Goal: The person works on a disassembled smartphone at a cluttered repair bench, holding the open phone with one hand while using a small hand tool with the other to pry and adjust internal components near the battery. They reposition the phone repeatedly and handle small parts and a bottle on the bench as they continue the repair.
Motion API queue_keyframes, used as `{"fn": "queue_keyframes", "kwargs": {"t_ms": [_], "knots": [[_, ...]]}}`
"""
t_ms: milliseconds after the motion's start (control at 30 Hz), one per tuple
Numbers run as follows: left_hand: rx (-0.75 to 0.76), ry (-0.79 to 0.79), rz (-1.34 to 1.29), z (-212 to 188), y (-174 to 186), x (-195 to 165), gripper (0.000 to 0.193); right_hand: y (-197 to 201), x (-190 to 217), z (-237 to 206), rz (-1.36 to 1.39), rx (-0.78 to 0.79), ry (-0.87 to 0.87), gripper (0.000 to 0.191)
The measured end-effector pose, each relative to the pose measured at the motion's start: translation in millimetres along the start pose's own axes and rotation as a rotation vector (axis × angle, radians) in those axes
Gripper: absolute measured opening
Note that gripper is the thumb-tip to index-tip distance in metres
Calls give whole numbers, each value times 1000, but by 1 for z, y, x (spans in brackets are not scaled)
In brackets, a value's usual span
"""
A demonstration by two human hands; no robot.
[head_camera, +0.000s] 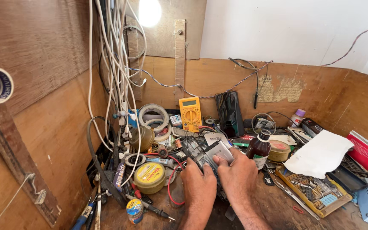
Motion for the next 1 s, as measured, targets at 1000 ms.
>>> {"fn": "queue_keyframes", "kwargs": {"t_ms": [1000], "knots": [[-35, 34, -134, -3, 3, 11, 22, -27, -55, 11, 945, 301, -240, 30]]}}
Point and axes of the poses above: each hand's wrist, its own z-axis towards the middle knuckle, its own y-axis out of the back of the hand, x = y × z, the point moved 7 cm from there along z, towards the middle knuckle, and after that the axes turned 6 degrees about x, right-handed, at the moved point
